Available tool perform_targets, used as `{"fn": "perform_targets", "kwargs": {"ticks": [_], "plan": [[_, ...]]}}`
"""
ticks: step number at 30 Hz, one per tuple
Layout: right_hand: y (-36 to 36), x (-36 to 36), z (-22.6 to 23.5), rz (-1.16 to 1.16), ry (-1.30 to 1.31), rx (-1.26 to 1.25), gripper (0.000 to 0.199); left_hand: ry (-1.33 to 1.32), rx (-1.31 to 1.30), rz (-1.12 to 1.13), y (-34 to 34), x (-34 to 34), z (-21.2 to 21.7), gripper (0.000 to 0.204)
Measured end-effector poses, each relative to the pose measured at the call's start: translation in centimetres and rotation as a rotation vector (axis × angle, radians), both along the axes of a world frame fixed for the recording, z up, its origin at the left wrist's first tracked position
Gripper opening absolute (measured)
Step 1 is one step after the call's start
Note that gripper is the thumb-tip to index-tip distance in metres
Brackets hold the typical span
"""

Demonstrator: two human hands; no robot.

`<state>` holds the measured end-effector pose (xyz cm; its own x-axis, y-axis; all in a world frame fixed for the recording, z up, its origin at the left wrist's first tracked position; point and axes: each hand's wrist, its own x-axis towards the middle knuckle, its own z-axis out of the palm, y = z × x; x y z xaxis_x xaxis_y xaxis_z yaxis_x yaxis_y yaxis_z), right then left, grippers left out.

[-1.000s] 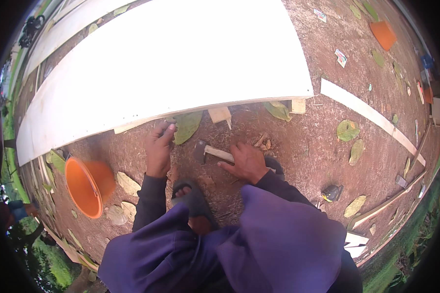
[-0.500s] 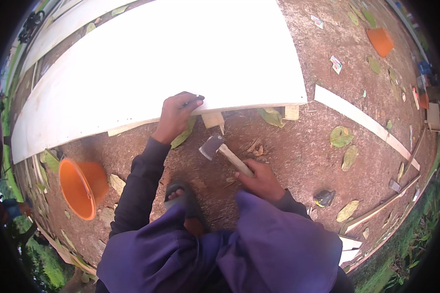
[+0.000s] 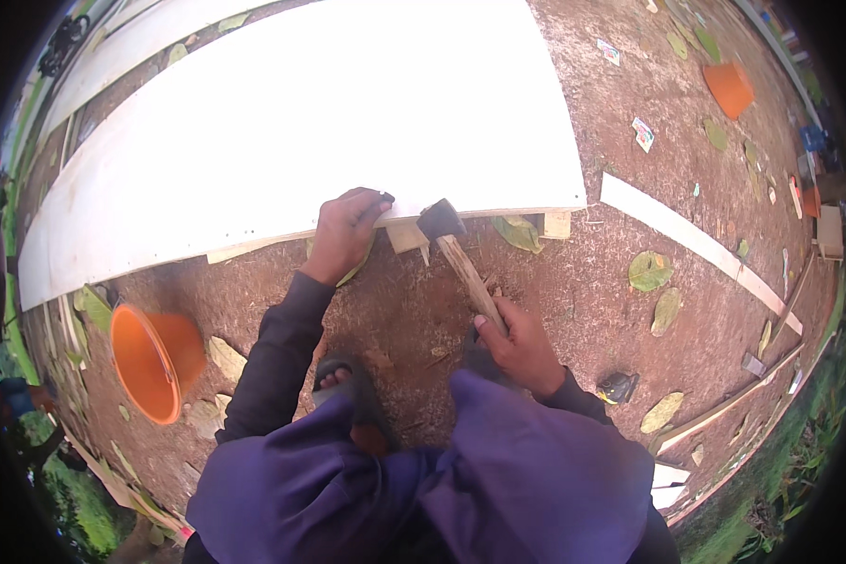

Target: The person hammers nails into a white board to attach a small wooden block, then measures the board and a separate wooden strip with a tape measure, and finally saws the strip. The work is done outdoors on a dirt surface.

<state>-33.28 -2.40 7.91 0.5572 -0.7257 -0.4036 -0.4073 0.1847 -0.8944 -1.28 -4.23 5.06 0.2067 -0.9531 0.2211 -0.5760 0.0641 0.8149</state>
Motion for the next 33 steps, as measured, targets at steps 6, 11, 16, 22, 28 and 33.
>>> {"fn": "perform_targets", "kwargs": {"ticks": [6, 11, 16, 22, 28, 33], "plan": [[-2.1, 4.0, 5.0, 0.076, 0.118, -0.288, 0.032, -0.056, -0.02, 0.014, 0.3, 0.0, 0.0, 0.014], [-3.1, 5.0, 6.1, 0.174, 0.183, -0.553, 0.031, -0.055, -0.095, 0.006, 0.1, -0.2, -0.7, 0.013], [-3.5, 5.5, 6.1, 0.227, 0.281, -0.524, 0.029, -0.091, -0.056, 0.009, 0.3, -0.3, -0.6, 0.013], [-3.5, 6.4, 6.9, 0.185, 0.215, -0.578, 0.03, -0.14, -0.127, 0.021, 0.4, -0.2, -1.3, 0.013], [-3.5, 6.1, 6.3, 0.2, 0.225, -0.682, 0.032, -0.143, -0.134, 0.033, 0.4, -0.5, -1.6, 0.013], [-4.4, 5.5, 4.9, 0.268, 0.338, -0.558, 0.032, -0.165, -0.137, 0.027, 0.0, -0.7, -1.9, 0.013]]}}
